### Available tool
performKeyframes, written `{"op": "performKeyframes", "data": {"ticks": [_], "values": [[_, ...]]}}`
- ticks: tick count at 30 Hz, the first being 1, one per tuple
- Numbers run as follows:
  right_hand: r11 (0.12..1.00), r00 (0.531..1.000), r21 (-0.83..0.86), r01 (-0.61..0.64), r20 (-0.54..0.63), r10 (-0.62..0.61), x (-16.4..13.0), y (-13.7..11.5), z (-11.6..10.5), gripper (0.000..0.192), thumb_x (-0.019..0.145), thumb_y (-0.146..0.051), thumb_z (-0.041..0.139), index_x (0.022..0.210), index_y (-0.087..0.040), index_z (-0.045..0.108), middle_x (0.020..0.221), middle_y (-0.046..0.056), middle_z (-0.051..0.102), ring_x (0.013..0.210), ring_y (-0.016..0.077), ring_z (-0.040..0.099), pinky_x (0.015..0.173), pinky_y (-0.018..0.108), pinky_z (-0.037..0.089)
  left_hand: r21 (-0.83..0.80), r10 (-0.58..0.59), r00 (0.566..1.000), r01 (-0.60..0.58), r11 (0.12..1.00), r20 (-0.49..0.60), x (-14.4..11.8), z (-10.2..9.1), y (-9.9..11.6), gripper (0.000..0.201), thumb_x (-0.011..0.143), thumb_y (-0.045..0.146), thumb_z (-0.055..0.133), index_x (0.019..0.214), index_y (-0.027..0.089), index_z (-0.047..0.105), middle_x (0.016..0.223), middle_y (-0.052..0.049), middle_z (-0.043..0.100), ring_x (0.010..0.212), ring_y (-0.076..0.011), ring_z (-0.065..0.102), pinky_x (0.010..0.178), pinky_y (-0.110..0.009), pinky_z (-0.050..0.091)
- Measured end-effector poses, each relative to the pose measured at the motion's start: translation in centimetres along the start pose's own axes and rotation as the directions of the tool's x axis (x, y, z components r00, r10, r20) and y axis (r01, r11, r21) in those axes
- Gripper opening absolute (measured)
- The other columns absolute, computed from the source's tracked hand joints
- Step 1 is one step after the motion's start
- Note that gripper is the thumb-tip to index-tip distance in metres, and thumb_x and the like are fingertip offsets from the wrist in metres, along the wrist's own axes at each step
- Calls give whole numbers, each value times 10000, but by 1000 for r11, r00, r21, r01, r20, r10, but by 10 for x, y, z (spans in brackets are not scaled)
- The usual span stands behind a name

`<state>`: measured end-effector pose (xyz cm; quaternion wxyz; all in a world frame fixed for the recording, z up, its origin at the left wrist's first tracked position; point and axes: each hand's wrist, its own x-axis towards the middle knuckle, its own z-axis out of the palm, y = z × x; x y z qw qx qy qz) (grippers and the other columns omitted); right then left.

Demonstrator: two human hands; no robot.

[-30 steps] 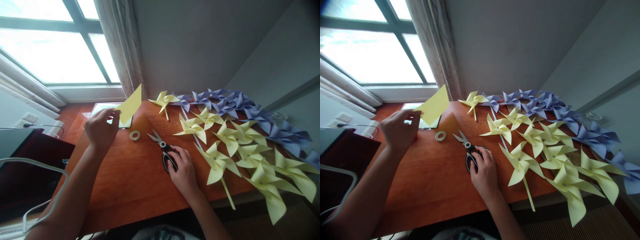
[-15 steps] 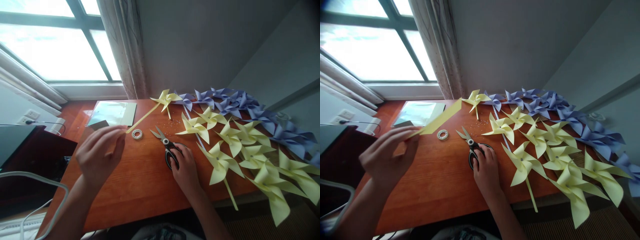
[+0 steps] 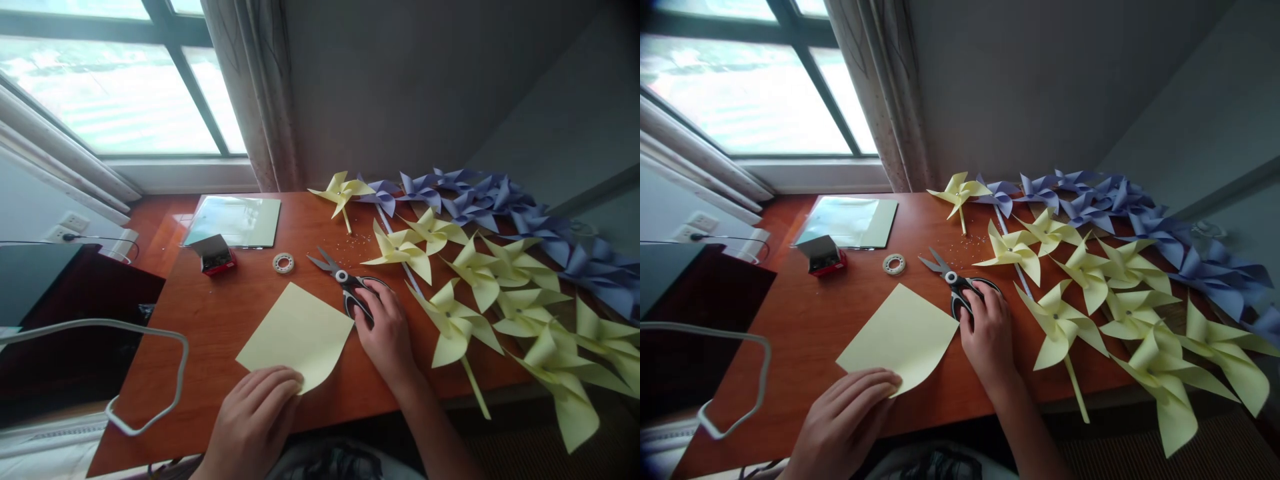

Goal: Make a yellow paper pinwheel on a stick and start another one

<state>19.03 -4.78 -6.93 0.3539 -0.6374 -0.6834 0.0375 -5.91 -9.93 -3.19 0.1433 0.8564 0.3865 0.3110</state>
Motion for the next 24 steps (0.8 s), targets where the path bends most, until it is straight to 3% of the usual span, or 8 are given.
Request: {"op": "performKeyframes", "data": {"ticks": [3,7,11,16,19,24], "values": [[998,997,47,43,-62,-40,1,-2,-4,287,908,-83,585,1167,-191,646,1229,143,659,1146,309,605,1003,543,529,1,-24,1000,24,1000,4,3,4,1,140,947,91,581,1005,196,654,942,-33,762,883,-163,713,813,-273,548],[954,977,227,194,-136,-166,-5,-12,-19,329,911,-1,547,1150,-201,653,1133,110,683,1081,242,631,963,447,552,-7,-11,997,12,1000,79,9,7,2,146,956,86,555,996,196,643,949,-34,741,899,-180,678,803,-297,530],[889,966,396,230,14,-257,-21,-33,-33,323,909,-27,569,1186,-179,638,1122,109,688,1064,223,633,940,398,559,-4,-37,987,38,999,154,13,9,3,152,963,101,533,939,200,645,940,-43,707,867,-195,630,753,-319,513],[859,890,449,247,244,-384,-39,-50,-32,270,928,-212,633,1192,-155,636,1154,125,704,1041,258,633,898,437,550,5,-33,989,33,999,147,12,11,3,153,987,173,519,980,197,670,985,-65,702,891,-208,624,787,-338,526],[869,870,433,240,300,-390,-43,-52,-26,231,944,-180,611,1171,-163,643,1118,105,723,1002,230,649,875,405,544,-21,-41,990,44,999,134,10,12,3,149,989,157,520,1002,189,665,1009,-68,705,915,-200,630,811,-325,532],[880,875,424,213,318,-365,-42,-50,-23,152,968,-129,564,1060,-189,667,1028,69,734,933,197,648,840,367,531,-45,-45,993,50,998,110,8,15,3,132,978,115,547,1005,184,656,1011,-56,712,931,-189,631,832,-309,522]]}}
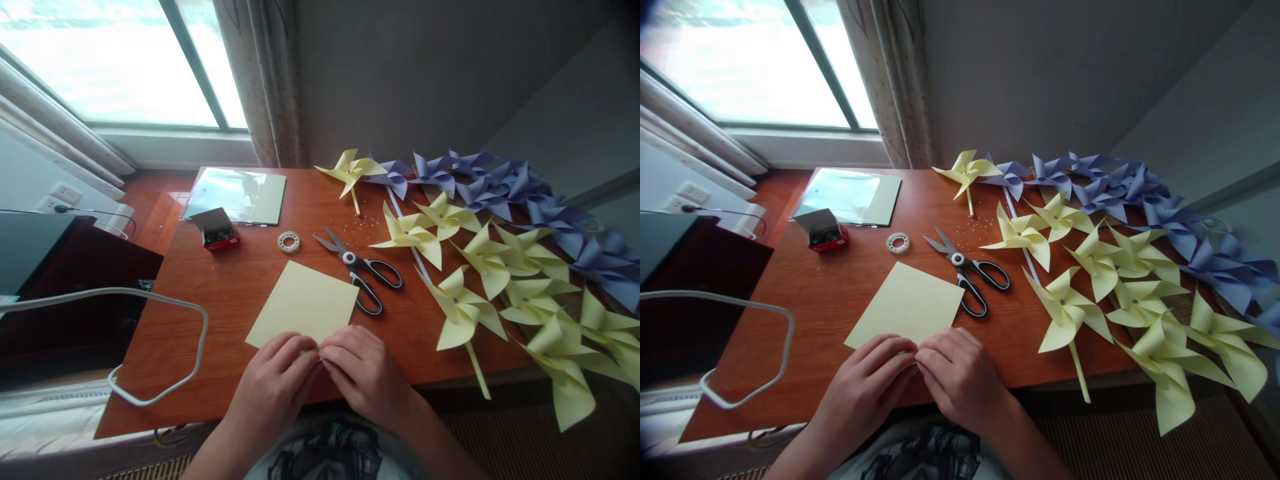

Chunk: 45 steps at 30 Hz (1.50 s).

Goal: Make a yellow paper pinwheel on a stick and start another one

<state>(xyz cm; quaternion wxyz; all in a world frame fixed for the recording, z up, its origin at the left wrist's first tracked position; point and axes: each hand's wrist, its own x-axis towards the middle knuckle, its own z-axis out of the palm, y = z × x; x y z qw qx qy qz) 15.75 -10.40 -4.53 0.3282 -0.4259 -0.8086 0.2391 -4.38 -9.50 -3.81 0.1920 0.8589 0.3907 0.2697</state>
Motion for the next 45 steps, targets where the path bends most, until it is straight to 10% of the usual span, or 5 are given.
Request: {"op": "performKeyframes", "data": {"ticks": [45], "values": [[1000,999,-27,-9,-43,7,-8,-1,-3,215,961,-79,547,1037,-212,697,911,51,730,835,190,621,728,340,515,78,110,994,-111,991,18,-16,-22,-16,191,950,72,592,1080,183,677,1000,-50,749,918,-186,649,859,-316,481]]}}
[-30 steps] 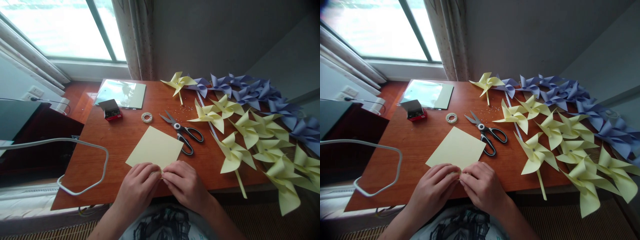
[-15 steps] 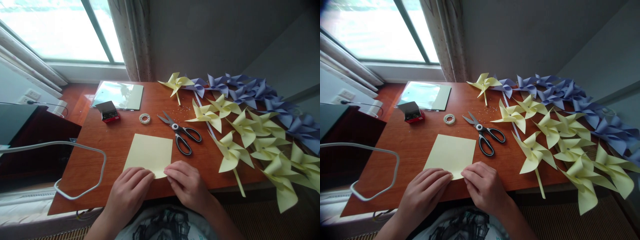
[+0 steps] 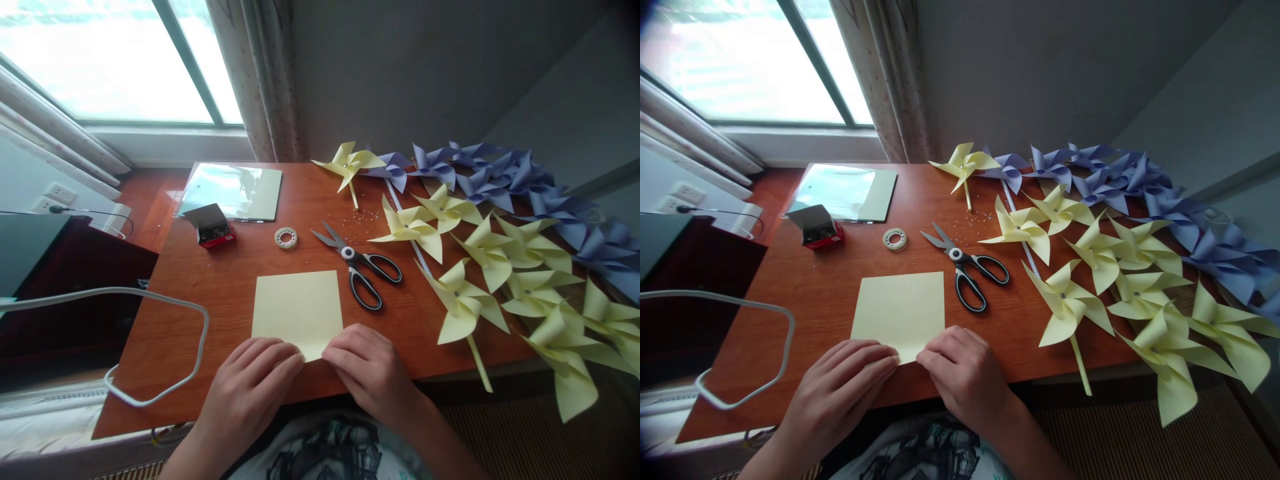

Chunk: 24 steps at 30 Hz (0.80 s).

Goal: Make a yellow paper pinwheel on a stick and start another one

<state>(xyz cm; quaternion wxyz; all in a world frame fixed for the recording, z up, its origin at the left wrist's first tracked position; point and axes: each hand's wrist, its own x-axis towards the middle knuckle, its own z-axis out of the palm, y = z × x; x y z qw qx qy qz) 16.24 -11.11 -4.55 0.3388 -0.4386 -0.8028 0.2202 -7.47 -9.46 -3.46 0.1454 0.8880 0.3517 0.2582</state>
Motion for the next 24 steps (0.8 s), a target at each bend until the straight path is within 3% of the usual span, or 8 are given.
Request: {"op": "performKeyframes", "data": {"ticks": [6,12,24], "values": [[999,997,-31,-36,60,37,-8,1,0,207,948,-67,554,1041,-202,681,998,57,727,920,211,603,796,374,510,14,17,999,-17,1000,35,-14,-3,-5,217,928,38,614,1082,176,679,1087,-67,745,1016,-200,642,923,-331,472],[997,994,-58,-54,90,59,-5,-2,-2,106,957,-156,616,1018,-204,690,1004,53,712,936,209,595,815,384,501,1,22,999,-22,1000,30,-9,0,-2,191,934,47,616,1072,157,689,1083,-74,743,1024,-204,627,937,-339,462],[997,997,-55,-48,62,51,-1,3,-3,90,954,-123,625,976,-182,688,1001,57,713,931,200,586,824,369,483,20,36,999,-37,999,22,-9,-3,-15,239,952,58,592,1162,147,663,1171,-90,753,1113,-211,665,1018,-359,461]]}}
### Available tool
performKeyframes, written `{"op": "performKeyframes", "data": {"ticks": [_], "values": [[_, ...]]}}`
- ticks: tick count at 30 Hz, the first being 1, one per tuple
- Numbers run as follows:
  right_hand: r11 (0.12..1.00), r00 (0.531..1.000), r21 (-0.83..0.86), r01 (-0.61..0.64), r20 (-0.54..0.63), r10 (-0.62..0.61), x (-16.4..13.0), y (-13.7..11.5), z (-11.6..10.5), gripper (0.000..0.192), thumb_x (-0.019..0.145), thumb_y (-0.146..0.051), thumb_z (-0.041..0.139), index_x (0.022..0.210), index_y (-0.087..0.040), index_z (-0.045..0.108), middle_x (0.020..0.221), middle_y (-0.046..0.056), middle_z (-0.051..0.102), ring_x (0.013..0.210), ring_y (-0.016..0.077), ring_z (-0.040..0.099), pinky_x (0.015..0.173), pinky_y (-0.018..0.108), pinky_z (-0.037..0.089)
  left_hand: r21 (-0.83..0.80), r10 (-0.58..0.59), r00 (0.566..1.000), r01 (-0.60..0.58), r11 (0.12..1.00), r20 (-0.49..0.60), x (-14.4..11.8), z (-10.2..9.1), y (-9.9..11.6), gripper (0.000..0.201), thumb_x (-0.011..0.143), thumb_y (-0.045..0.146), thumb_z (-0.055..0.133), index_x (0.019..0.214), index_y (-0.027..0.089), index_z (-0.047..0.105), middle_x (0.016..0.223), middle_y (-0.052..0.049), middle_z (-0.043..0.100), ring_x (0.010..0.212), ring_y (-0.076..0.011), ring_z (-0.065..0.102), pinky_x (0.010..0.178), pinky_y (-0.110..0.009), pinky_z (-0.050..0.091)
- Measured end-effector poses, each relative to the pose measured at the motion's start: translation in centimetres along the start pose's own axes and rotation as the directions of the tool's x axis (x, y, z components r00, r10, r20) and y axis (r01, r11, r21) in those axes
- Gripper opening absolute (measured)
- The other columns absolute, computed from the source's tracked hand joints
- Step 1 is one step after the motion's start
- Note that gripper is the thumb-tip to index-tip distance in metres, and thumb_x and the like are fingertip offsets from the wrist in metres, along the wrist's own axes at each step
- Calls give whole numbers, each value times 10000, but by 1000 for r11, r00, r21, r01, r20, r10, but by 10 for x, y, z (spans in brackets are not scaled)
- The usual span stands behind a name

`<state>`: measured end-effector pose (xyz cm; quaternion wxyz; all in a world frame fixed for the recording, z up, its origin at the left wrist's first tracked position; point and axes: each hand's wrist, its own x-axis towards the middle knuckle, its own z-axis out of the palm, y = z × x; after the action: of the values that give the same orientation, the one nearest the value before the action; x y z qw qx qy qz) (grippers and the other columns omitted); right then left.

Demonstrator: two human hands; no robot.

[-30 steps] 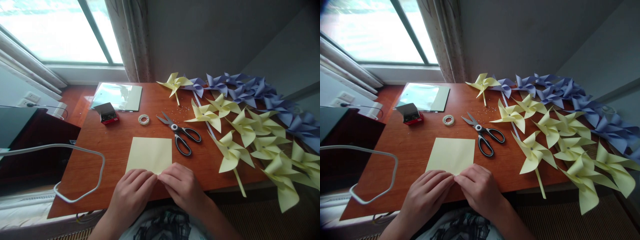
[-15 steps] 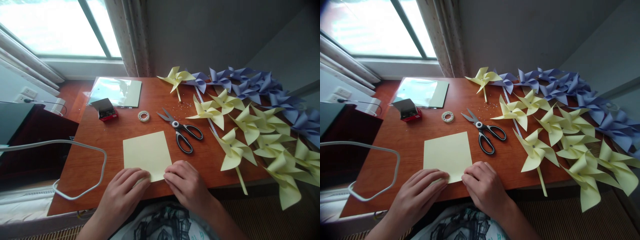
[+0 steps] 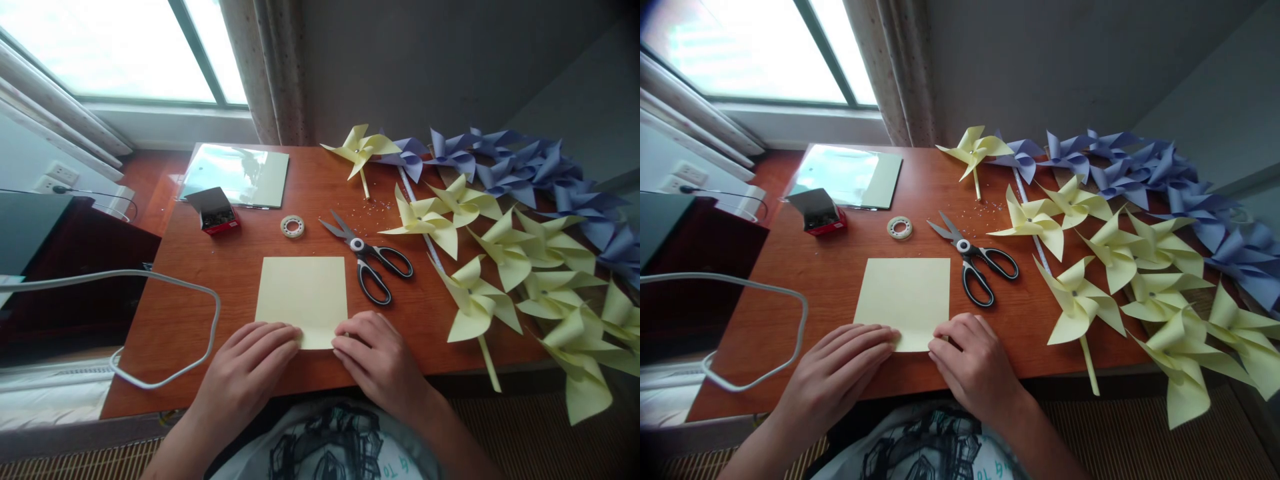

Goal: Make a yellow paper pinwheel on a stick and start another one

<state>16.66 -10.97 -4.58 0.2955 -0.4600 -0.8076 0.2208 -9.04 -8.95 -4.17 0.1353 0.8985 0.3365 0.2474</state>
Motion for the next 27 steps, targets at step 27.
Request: {"op": "performKeyframes", "data": {"ticks": [27], "values": [[990,976,49,136,-176,-125,1,1,2,335,847,26,691,1126,-159,677,982,92,729,886,201,617,775,355,536,-108,-240,968,232,967,-67,24,21,27,106,937,119,631,1005,196,657,1057,-33,761,1010,-212,658,889,-355,496]]}}
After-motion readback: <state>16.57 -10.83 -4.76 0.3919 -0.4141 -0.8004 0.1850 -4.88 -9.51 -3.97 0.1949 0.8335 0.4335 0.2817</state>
